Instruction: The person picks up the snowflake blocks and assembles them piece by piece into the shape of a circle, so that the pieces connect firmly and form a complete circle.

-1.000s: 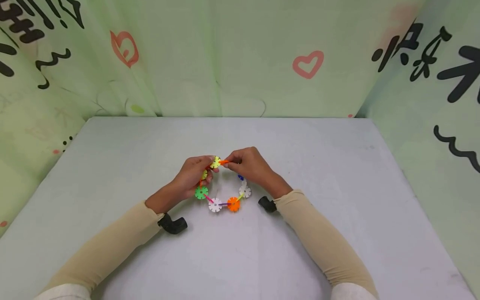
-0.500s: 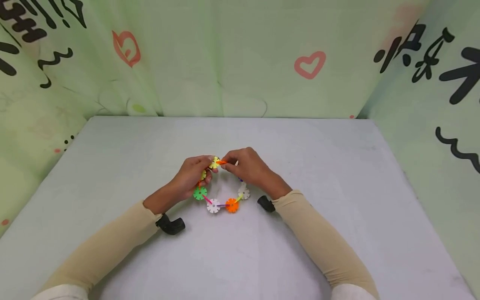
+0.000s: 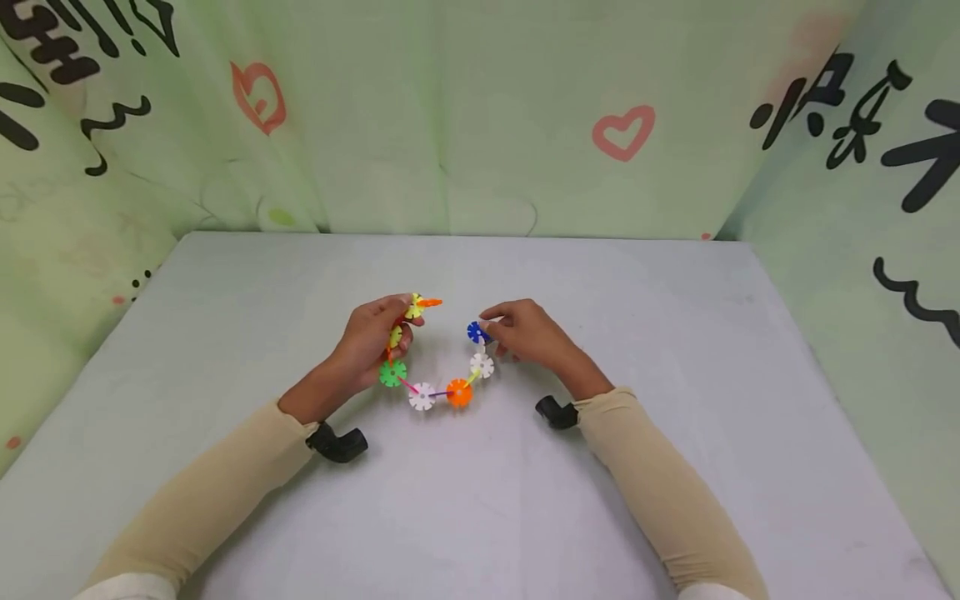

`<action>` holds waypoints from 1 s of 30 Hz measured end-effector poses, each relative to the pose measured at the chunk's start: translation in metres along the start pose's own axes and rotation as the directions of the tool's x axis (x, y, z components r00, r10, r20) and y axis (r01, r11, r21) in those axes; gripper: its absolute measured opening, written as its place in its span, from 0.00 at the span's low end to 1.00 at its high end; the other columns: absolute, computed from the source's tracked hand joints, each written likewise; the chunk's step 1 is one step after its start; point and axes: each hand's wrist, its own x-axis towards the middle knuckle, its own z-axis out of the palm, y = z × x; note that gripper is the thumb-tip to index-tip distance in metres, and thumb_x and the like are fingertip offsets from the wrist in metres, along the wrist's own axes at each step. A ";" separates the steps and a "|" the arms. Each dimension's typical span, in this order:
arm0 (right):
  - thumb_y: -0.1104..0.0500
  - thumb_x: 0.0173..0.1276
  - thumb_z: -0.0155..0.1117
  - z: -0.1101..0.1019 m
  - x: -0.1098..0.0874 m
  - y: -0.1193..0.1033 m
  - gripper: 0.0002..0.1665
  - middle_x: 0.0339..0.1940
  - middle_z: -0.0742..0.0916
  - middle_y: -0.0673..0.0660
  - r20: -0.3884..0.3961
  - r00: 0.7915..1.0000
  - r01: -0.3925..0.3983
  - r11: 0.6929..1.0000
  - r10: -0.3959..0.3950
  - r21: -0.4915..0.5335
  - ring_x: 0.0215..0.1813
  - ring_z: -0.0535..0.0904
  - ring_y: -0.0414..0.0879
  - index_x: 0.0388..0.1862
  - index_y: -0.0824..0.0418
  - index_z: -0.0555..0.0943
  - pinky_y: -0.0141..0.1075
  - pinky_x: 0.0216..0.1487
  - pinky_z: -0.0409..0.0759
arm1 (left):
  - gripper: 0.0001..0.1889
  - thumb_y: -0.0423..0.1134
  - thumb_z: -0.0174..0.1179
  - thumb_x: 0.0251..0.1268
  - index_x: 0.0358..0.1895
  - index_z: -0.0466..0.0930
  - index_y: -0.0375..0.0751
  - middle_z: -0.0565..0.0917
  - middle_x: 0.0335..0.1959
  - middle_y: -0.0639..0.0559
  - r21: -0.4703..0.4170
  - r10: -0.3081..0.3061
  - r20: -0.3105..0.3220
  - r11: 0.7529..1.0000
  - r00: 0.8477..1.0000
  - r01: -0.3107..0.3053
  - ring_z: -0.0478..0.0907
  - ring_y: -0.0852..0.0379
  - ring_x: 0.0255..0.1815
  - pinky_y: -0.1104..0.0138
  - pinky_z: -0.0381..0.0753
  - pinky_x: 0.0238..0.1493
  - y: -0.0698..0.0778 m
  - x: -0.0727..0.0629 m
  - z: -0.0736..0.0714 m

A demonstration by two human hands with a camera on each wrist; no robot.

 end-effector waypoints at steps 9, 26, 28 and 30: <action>0.62 0.73 0.59 0.001 0.000 -0.004 0.14 0.33 0.85 0.58 -0.079 0.996 0.040 0.989 -0.029 0.143 0.31 0.79 0.50 0.54 0.64 0.83 0.42 0.30 0.80 | 0.17 0.44 0.58 0.71 0.55 0.79 0.37 0.81 0.31 0.47 -0.016 0.011 0.011 1.000 1.000 -0.011 0.65 0.61 0.15 0.75 0.67 0.17 -0.005 0.001 0.004; 0.62 0.73 0.59 0.006 0.000 -0.009 0.14 0.35 0.85 0.58 -0.079 0.994 0.088 0.984 -0.076 0.158 0.32 0.77 0.50 0.53 0.64 0.83 0.39 0.30 0.79 | 0.17 0.43 0.56 0.73 0.56 0.79 0.36 0.81 0.29 0.48 0.028 0.005 0.041 1.000 0.999 -0.006 0.65 0.61 0.14 0.74 0.66 0.15 -0.015 0.001 0.011; 0.62 0.73 0.59 0.006 0.001 -0.007 0.13 0.34 0.85 0.59 -0.074 0.994 0.089 0.985 -0.078 0.151 0.32 0.77 0.50 0.52 0.64 0.84 0.39 0.31 0.79 | 0.17 0.43 0.56 0.73 0.56 0.79 0.35 0.81 0.28 0.48 0.031 -0.002 0.043 1.000 0.999 0.000 0.65 0.60 0.14 0.74 0.66 0.15 -0.016 0.001 0.011; 0.62 0.73 0.59 0.007 0.001 -0.007 0.14 0.34 0.86 0.59 -0.072 0.994 0.090 0.986 -0.080 0.144 0.32 0.77 0.50 0.52 0.64 0.84 0.40 0.33 0.80 | 0.17 0.43 0.56 0.73 0.57 0.79 0.35 0.81 0.28 0.48 0.039 -0.005 0.043 0.999 0.999 0.003 0.65 0.60 0.14 0.74 0.66 0.15 -0.017 0.001 0.010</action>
